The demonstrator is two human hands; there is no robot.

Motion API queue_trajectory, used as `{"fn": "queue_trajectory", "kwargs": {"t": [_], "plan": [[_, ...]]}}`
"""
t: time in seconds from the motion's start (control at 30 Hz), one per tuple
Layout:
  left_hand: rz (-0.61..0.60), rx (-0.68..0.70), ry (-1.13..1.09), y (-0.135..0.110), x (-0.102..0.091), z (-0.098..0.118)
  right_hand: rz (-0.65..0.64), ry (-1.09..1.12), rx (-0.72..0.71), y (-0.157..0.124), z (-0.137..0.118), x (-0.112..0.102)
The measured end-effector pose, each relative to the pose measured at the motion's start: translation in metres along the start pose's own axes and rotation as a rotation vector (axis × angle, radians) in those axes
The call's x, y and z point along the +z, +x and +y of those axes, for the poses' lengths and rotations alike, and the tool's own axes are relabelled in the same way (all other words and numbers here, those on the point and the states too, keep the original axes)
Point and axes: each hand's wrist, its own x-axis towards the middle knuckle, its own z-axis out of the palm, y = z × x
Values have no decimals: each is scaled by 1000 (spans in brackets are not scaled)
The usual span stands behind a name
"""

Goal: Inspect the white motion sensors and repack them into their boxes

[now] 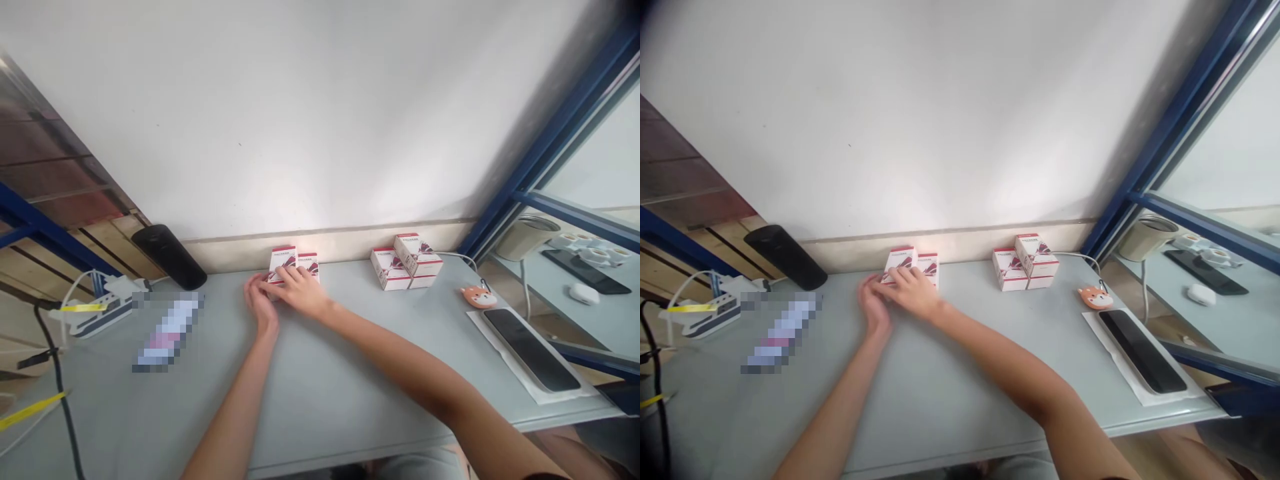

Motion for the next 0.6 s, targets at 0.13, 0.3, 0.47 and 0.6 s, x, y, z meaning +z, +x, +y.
{"fn": "queue_trajectory", "kwargs": {"t": [0.13, 0.3, 0.47, 0.6], "plan": [[-8, -21, -64, 9, -2, -9, 42, 51, 30, 14, 1, 13], [-29, 72, -45, 15, -4, -15, 72, 91, 85, 18, 1, 20], [-74, 202, 20, 10, -7, -15, 75, 135, 124, 19, -9, 26], [-34, 178, 109, 0, -6, -7, 115, 155, 158, 1, 4, 5]]}}
